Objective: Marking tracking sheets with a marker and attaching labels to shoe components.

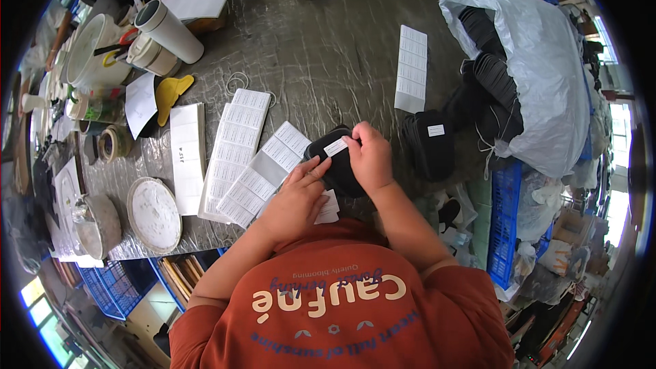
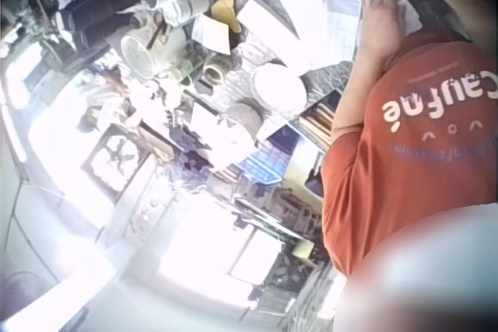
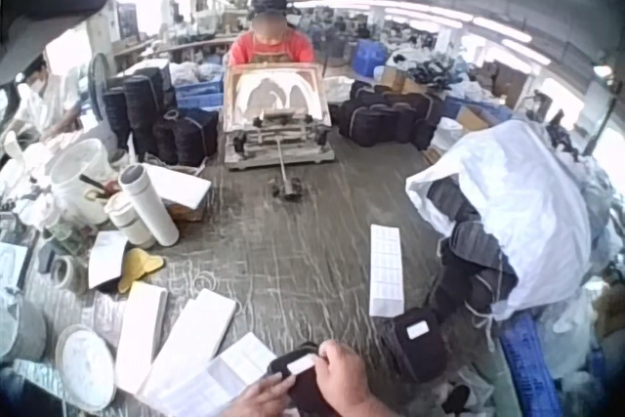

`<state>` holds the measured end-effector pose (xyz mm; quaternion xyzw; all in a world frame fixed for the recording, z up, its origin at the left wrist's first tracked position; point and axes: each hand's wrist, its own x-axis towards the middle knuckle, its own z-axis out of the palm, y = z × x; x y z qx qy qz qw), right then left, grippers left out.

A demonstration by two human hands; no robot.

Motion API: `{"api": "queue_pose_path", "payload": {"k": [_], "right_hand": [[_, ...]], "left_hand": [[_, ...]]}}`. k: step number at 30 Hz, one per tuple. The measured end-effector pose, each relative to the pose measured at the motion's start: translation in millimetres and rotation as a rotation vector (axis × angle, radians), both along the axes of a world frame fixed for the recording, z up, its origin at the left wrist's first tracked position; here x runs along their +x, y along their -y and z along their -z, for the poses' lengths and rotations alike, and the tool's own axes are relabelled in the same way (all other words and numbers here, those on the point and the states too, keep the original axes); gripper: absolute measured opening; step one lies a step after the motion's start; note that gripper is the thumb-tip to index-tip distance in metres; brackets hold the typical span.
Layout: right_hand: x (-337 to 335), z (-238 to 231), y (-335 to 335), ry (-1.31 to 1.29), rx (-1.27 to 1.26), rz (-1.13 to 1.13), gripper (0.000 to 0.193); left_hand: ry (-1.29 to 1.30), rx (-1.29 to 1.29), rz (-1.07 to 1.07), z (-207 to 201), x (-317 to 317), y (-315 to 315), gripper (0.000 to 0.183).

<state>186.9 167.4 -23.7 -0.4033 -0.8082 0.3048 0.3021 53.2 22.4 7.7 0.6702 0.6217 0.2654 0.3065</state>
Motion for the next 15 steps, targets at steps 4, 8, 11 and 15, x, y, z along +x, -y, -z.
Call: {"api": "queue_pose_path", "payload": {"k": [4, 8, 11, 15], "right_hand": [[15.9, -22.2, -21.3, 0.031, -0.259, 0.055, 0.020], [62.7, -47.4, -52.0, -0.012, -0.191, 0.186, 0.021], [115.5, -54.2, -92.2, -0.065, -0.330, 0.342, 0.019], [106.1, -63.9, -78.0, 0.387, 0.501, 0.267, 0.024]], "left_hand": [[0.103, 0.001, -0.005, 3.2, -0.8, -0.9, 0.014], [0.207, -0.018, -0.040, 4.0, -4.8, -4.2, 0.014], [0.355, -0.052, -0.139, 6.8, -4.1, -6.3, 0.013], [0.457, -0.072, -0.279, 5.5, -0.7, -8.0, 0.014]]}}
